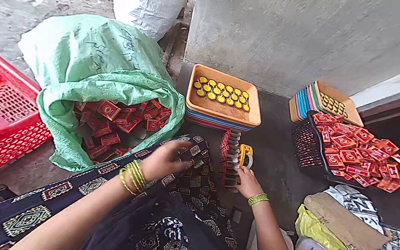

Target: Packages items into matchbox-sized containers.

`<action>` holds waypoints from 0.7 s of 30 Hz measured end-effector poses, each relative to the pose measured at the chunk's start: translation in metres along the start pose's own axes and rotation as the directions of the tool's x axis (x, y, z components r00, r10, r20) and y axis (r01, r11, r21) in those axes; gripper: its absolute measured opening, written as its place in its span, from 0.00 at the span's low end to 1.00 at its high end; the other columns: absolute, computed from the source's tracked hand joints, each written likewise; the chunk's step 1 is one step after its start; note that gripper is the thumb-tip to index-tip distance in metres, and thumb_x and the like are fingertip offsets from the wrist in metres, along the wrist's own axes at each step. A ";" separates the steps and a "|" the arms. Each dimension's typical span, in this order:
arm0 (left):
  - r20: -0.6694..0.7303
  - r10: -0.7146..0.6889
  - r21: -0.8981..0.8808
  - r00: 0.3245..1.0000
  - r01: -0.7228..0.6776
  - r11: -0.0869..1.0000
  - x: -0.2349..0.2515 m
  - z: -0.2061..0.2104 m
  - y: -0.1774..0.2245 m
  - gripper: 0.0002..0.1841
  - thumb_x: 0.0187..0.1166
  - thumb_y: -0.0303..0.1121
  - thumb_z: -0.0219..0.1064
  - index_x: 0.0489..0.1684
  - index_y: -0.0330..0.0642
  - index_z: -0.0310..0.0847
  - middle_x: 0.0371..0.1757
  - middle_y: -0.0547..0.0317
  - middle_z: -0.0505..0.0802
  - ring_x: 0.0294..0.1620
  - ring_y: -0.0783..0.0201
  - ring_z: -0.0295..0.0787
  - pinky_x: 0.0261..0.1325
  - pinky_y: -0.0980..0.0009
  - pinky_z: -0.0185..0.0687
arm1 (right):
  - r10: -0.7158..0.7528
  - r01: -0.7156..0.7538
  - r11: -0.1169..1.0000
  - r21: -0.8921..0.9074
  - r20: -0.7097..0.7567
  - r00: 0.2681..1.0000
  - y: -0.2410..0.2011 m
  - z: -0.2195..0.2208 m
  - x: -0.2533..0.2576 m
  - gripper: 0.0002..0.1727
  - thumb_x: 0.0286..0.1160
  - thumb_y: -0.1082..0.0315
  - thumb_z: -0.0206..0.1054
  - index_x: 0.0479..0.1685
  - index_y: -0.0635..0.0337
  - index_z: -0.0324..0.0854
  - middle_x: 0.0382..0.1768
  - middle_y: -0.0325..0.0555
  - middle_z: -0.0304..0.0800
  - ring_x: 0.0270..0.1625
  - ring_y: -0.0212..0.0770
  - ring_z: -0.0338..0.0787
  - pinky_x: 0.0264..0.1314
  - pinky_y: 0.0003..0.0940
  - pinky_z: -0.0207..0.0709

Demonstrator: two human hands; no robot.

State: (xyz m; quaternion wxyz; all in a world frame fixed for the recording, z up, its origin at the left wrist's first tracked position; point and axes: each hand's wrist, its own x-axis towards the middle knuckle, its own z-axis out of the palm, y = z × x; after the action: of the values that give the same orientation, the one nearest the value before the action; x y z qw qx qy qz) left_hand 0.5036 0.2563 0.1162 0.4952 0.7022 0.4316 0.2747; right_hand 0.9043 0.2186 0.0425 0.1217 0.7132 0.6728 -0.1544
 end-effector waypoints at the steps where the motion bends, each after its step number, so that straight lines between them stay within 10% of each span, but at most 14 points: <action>1: -0.133 -0.028 -0.024 0.991 0.025 0.999 -0.008 -0.019 -0.003 0.33 0.72 0.41 0.78 0.79 0.46 0.74 0.73 0.56 0.86 0.64 0.63 0.89 0.65 0.59 0.90 | -0.021 0.021 1.000 0.008 -0.014 1.000 -0.009 -0.015 -0.002 0.42 0.51 0.65 0.86 0.77 0.53 0.79 0.81 0.58 0.72 0.83 0.62 0.71 0.81 0.58 0.71; 5: -0.617 -0.209 -0.244 0.758 0.068 0.967 -0.034 -0.095 -0.031 0.28 0.74 0.35 0.75 0.74 0.42 0.75 0.66 0.55 0.90 0.62 0.61 0.91 0.64 0.58 0.89 | -0.289 0.326 0.941 0.089 -0.284 0.914 -0.068 -0.073 0.007 0.31 0.64 0.63 0.80 0.72 0.54 0.83 0.76 0.52 0.81 0.78 0.54 0.80 0.80 0.54 0.74; 9: -0.747 -0.447 -0.448 0.492 0.124 0.885 -0.051 -0.145 -0.078 0.27 0.74 0.36 0.71 0.75 0.42 0.74 0.65 0.51 0.90 0.59 0.56 0.90 0.59 0.53 0.88 | -0.575 0.638 0.768 0.063 -0.373 0.728 -0.174 -0.109 0.047 0.25 0.76 0.56 0.72 0.71 0.52 0.84 0.72 0.46 0.85 0.70 0.45 0.87 0.70 0.43 0.82; 17: -0.655 -0.662 -0.615 0.364 0.252 0.747 -0.063 -0.180 -0.152 0.29 0.71 0.36 0.71 0.75 0.40 0.75 0.67 0.42 0.87 0.65 0.46 0.87 0.65 0.43 0.83 | -0.691 0.764 0.642 -0.062 0.385 0.612 -0.429 -0.076 0.147 0.27 0.82 0.59 0.66 0.78 0.56 0.77 0.75 0.58 0.81 0.79 0.57 0.79 0.82 0.62 0.68; 21: -0.667 -0.651 -0.587 0.363 0.282 0.759 -0.059 -0.193 -0.151 0.27 0.75 0.37 0.69 0.74 0.41 0.76 0.66 0.46 0.89 0.65 0.49 0.88 0.65 0.44 0.83 | -0.576 0.762 0.641 -0.092 0.598 0.557 -0.504 -0.004 0.168 0.34 0.85 0.42 0.61 0.73 0.64 0.80 0.70 0.66 0.83 0.77 0.62 0.80 0.80 0.65 0.67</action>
State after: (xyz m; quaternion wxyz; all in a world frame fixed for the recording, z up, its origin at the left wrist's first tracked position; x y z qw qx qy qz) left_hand 0.2684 0.3138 0.0469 0.4026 0.2114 0.7376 0.4991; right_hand 0.4095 0.4082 -0.0010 0.3498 0.2945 0.8518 -0.2555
